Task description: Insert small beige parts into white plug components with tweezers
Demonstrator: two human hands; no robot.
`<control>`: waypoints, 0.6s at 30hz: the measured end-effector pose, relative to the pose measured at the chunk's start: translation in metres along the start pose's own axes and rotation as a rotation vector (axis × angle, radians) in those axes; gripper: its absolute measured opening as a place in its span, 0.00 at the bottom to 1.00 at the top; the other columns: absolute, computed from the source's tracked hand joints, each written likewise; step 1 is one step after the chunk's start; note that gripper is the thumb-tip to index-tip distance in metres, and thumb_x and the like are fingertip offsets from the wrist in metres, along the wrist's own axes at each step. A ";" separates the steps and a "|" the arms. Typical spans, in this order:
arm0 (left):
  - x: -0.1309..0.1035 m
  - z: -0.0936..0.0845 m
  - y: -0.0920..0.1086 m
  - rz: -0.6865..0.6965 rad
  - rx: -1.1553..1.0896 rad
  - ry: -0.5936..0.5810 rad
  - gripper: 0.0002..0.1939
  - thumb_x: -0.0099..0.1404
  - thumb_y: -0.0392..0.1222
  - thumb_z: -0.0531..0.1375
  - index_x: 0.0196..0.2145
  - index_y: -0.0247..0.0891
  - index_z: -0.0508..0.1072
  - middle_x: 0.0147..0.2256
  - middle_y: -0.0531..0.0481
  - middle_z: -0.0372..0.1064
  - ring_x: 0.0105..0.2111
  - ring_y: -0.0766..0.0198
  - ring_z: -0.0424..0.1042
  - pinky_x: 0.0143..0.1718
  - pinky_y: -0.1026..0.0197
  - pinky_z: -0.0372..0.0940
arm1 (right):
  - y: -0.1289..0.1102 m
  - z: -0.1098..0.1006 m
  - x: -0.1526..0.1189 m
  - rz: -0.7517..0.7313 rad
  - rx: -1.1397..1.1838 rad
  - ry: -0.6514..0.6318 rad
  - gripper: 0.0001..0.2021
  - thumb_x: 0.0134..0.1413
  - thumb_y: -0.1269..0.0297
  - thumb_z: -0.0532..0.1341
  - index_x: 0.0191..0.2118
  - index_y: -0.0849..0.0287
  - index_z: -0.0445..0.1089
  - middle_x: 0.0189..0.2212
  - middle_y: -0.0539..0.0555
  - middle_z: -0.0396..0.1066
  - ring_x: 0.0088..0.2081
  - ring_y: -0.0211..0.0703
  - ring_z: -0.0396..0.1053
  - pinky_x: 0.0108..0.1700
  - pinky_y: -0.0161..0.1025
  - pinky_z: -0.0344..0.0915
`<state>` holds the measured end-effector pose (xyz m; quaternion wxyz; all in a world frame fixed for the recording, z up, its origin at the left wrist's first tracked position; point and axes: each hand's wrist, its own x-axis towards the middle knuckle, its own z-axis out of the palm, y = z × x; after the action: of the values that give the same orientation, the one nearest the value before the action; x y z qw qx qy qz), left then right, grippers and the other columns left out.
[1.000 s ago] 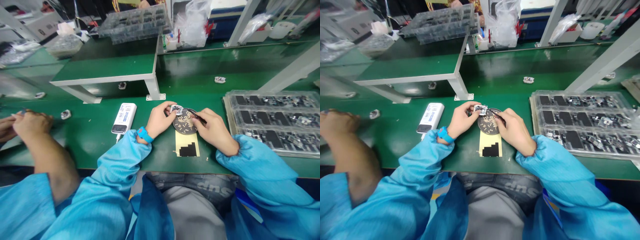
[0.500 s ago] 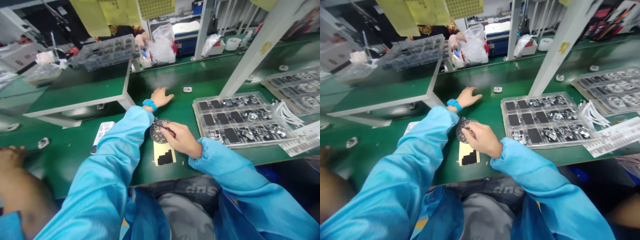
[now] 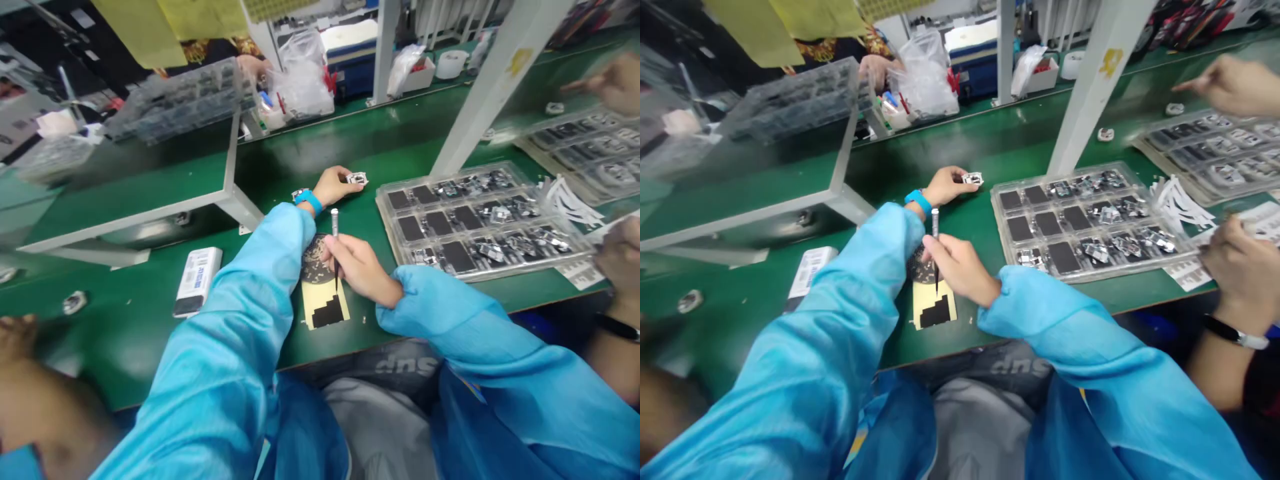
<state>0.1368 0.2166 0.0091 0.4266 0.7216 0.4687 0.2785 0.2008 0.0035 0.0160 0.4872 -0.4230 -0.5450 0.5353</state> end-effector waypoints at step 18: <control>-0.240 -0.069 -0.020 -0.120 -0.546 -0.022 0.13 0.63 0.34 0.64 0.47 0.35 0.74 0.31 0.52 0.71 0.23 0.73 0.66 0.24 0.69 0.61 | -0.003 -0.007 -0.020 -0.211 -0.619 -0.269 0.06 0.62 0.60 0.66 0.39 0.56 0.74 0.33 0.52 0.78 0.31 0.40 0.74 0.32 0.36 0.68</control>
<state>-0.0251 0.0254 0.0246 0.6260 0.5539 0.4136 0.3610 0.2110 -0.0148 0.0173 0.3125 -0.4179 -0.7814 0.3423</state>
